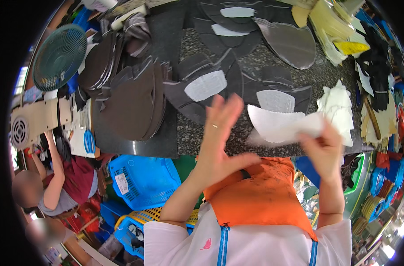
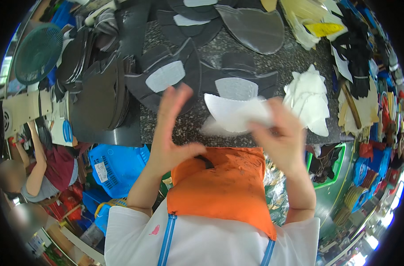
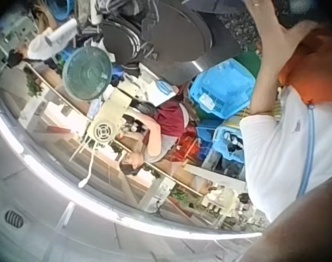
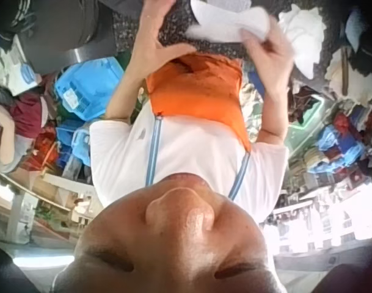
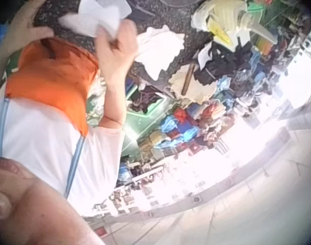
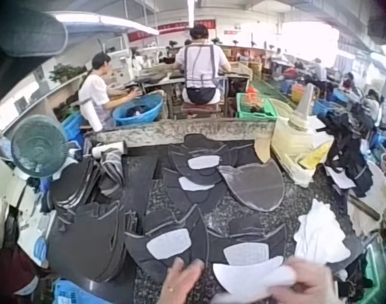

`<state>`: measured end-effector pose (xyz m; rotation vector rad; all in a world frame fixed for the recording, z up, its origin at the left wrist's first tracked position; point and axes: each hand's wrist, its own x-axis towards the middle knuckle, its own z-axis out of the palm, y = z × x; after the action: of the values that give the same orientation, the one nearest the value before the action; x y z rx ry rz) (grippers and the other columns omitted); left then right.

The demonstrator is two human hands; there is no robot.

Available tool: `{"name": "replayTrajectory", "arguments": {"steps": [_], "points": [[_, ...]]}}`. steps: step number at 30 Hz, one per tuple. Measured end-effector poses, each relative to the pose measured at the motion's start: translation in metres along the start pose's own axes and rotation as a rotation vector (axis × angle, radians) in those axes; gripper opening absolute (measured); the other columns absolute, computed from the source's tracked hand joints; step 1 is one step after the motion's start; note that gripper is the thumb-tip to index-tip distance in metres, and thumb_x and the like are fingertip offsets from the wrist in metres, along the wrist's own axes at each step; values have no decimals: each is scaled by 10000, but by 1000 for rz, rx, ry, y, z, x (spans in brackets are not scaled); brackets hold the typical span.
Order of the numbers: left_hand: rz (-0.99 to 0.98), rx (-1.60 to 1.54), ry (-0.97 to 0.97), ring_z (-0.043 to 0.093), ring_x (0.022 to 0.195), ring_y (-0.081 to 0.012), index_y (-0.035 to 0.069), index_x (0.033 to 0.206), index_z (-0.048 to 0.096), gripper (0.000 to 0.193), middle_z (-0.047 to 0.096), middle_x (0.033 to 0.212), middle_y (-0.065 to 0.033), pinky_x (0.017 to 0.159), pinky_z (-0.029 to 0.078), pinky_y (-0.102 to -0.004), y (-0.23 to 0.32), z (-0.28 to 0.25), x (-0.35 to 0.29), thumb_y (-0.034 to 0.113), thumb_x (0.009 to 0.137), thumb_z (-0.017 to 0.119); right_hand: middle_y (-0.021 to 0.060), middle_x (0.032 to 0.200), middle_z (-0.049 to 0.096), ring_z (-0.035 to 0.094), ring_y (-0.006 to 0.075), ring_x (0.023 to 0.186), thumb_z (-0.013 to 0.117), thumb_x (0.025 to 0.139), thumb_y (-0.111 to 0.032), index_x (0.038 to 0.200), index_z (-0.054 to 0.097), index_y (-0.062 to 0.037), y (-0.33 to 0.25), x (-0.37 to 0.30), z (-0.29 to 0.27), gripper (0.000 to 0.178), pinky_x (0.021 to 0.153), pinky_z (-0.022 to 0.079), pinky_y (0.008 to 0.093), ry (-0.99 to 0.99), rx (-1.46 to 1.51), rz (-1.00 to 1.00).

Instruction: The person attaches white padding pieces and inner linings onto leather shoe components by hand. Then, the person applies adhesive to the leather shoe components using a yellow applicator tool.

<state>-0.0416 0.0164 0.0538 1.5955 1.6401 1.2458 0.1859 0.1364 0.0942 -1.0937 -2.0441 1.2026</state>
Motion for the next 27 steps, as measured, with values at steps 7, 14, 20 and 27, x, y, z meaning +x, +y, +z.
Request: {"name": "replayTrajectory", "arguments": {"steps": [7,14,20,27], "points": [[-345,-241,419,603,764,-162,59,1161,605,377,646,829,-53,734,485,-334,-52,-44,2,63,800,711,143,755,610,597,284,638,721,797,-233,732,664,35,10,88,107,281,593,467,361,-144,-43,-95],[-374,297,374,596,797,-258,75,1081,599,331,605,780,-74,691,468,-385,-59,-42,16,24,778,722,107,825,567,588,268,732,751,748,-251,702,669,5,17,99,119,273,652,466,381,-197,-435,-207],[-128,807,382,557,949,-309,56,1109,592,391,541,1080,-144,762,471,-377,-51,-38,14,-27,745,708,81,920,535,551,287,925,746,701,-155,921,614,-59,16,135,40,274,795,448,403,40,-1012,-494],[322,444,-266,288,1386,-435,76,1390,457,895,328,1516,-159,1095,290,-588,-10,79,13,436,646,800,88,908,552,607,259,892,588,786,-46,902,563,-47,87,155,-26,120,737,536,381,-202,-1088,-637]]}}
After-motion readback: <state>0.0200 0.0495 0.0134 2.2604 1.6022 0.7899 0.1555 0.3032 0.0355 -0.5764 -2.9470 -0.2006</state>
